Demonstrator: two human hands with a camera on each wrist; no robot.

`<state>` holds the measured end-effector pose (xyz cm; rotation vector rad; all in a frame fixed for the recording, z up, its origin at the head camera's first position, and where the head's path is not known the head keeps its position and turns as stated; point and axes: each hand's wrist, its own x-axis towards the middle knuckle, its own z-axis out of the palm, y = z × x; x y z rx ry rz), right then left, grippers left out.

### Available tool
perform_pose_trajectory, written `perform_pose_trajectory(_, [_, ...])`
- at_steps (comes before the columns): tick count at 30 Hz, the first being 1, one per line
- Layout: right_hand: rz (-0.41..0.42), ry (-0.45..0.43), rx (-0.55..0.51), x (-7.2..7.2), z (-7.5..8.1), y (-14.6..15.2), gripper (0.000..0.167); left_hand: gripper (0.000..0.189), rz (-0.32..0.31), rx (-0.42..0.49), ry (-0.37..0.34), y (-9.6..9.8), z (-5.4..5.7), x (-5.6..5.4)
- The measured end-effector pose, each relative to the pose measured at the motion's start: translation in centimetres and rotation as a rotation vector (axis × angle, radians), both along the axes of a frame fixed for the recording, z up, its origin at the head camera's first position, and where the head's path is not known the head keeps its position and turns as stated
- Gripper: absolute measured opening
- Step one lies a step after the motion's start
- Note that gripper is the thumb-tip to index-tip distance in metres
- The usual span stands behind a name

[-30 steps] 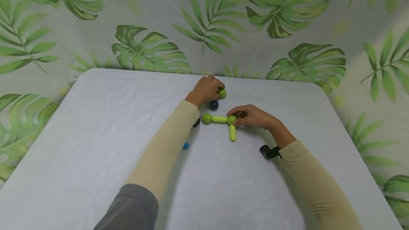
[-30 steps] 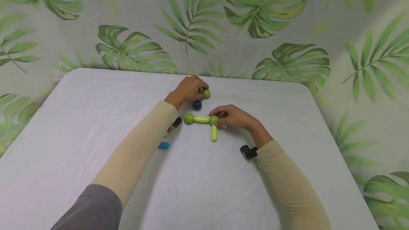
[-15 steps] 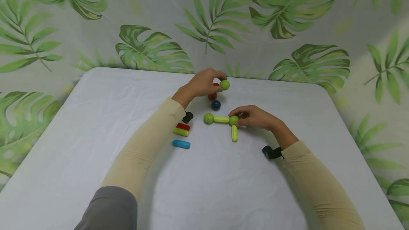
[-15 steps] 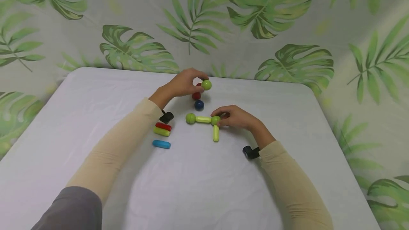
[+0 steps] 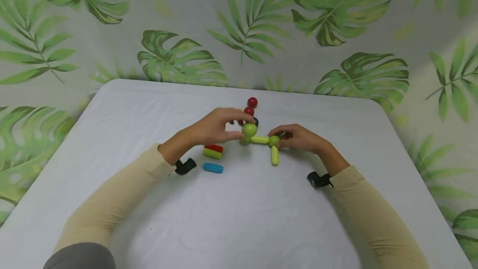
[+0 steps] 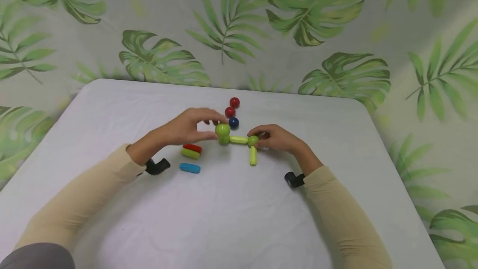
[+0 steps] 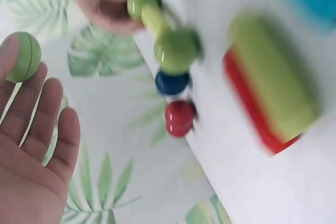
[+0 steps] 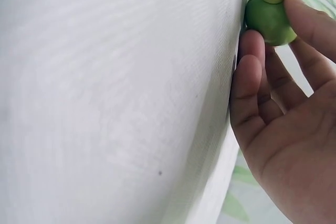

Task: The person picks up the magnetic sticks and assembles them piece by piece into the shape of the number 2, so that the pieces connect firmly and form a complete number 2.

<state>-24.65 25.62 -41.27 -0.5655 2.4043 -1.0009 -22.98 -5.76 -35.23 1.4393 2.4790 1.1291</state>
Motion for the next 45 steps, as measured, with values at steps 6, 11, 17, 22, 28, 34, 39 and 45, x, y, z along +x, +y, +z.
perform_pose_trajectory(6, [-0.020,0.030,0.045,0.1,0.3,0.0,0.037,0.039,-0.104,-0.015,-0.030,-2.1,-2.0,5.5])
perform_pose_trajectory(11, [-0.015,0.019,0.036,0.0,0.3,0.0,0.036,0.037,-0.084,0.027,-0.103,-2.9,-3.3,7.0])
perform_pose_trajectory(17, [-0.021,0.011,0.039,0.2,0.5,-0.3,0.036,0.037,-0.066,0.019,-0.163,-3.5,-4.0,7.4])
perform_pose_trajectory(22, [-0.022,0.012,0.043,0.2,0.5,-0.5,0.035,0.038,-0.068,0.006,-0.182,-3.4,-4.5,7.5])
perform_pose_trajectory(28, [-0.027,0.004,0.047,0.1,0.3,-0.8,0.035,0.036,-0.100,-0.001,-0.159,-2.2,-5.6,7.5])
perform_pose_trajectory(34, [-0.029,0.006,0.066,0.1,0.5,-1.0,0.034,0.036,-0.124,-0.066,-0.215,-0.2,-6.0,7.1])
perform_pose_trajectory(39, [-0.023,0.003,0.060,-0.1,0.4,-1.0,0.034,0.035,-0.071,-0.173,-0.292,1.4,-5.9,6.7])
perform_pose_trajectory(45, [-0.010,0.017,0.061,-0.2,0.1,-0.9,0.033,0.035,-0.011,-0.174,-0.407,2.5,-6.2,6.4])
